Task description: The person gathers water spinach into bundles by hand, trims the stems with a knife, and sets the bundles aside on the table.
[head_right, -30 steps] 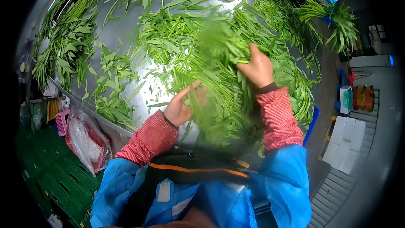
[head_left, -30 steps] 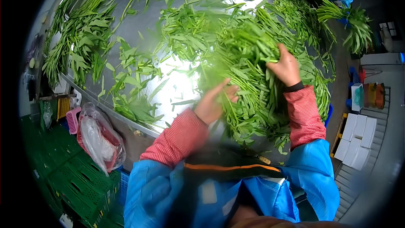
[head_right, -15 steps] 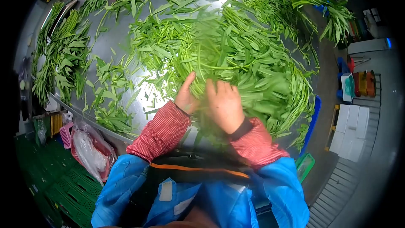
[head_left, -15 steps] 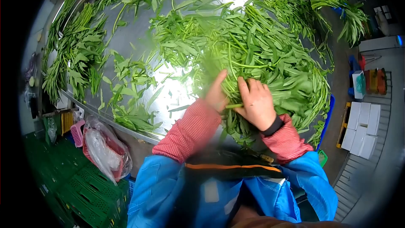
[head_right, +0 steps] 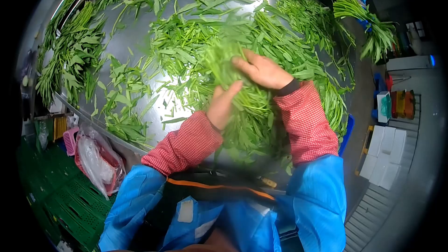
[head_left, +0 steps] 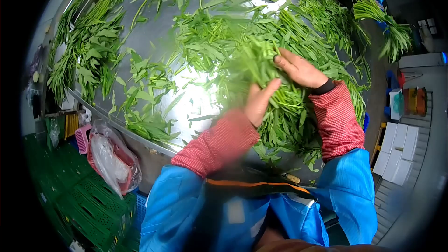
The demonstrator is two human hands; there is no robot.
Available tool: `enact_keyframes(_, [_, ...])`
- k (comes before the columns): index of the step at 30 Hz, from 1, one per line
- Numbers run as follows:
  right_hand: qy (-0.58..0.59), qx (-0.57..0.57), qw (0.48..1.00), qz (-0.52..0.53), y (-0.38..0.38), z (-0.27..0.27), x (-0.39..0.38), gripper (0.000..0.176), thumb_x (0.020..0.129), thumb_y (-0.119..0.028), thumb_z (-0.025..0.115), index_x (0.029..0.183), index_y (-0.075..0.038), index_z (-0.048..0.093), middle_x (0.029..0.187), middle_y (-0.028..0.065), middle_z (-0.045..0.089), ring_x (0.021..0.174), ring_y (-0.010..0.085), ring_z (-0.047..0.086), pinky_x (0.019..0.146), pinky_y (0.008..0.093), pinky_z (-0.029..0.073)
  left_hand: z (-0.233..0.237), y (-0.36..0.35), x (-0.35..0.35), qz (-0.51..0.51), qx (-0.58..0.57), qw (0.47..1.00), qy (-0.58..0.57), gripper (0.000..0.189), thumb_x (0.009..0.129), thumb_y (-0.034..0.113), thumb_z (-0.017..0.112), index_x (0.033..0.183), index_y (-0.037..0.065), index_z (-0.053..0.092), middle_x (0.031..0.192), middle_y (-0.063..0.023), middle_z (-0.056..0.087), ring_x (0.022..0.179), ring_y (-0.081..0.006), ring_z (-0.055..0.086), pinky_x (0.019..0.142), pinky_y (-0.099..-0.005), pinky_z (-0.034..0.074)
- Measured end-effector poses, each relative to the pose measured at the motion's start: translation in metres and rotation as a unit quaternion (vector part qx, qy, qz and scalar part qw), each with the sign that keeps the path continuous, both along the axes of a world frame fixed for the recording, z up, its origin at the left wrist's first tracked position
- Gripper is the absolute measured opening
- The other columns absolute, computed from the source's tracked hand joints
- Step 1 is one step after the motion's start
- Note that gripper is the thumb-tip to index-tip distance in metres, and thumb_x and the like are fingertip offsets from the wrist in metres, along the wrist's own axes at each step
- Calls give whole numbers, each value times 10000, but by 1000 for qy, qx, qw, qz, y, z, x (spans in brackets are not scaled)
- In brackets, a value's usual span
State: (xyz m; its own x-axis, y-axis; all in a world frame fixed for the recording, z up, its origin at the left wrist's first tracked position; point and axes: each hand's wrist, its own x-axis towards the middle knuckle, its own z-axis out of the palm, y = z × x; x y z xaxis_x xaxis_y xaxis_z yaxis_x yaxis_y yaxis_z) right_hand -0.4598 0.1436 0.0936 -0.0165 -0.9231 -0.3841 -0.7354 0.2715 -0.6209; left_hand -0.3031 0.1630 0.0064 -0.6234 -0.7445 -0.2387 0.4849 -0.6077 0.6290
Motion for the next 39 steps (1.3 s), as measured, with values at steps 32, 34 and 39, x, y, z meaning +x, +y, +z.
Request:
enact_keyframes(32, [-192, -102, 959, -181, 43, 56, -62, 641, 721, -18, 684, 1299, -5, 406, 1068, 35, 578, 952, 127, 544, 877, 272, 433, 12, -51, -91, -135, -101, 984, -59, 1068, 734, -29, 671, 1480, 58, -88, 1500, -282, 153, 1283, -329, 411, 1035, -387, 392])
enact_keyframes(34, [-183, -95, 960, -189, 45, 56, -57, 697, 705, -6, 693, 1326, -9, 376, 1100, 36, 562, 985, 126, 534, 889, 278, 433, 6, -52, -101, -109, -202, 959, -167, 865, 751, -65, 629, 1466, 25, 151, 1394, -246, 379, 1156, -300, 520, 959, -335, 458])
enact_keyframes(39, [-175, -108, 944, -259, 73, 53, -111, 523, 711, -103, 726, 1190, -23, 531, 1032, 32, 601, 901, 130, 557, 803, 276, 451, -79, -89, -89, -134, 6, 960, -244, 465, 918, 200, 576, 1303, -26, 445, 1210, -186, 562, 1034, -223, 594, 833, -295, 522])
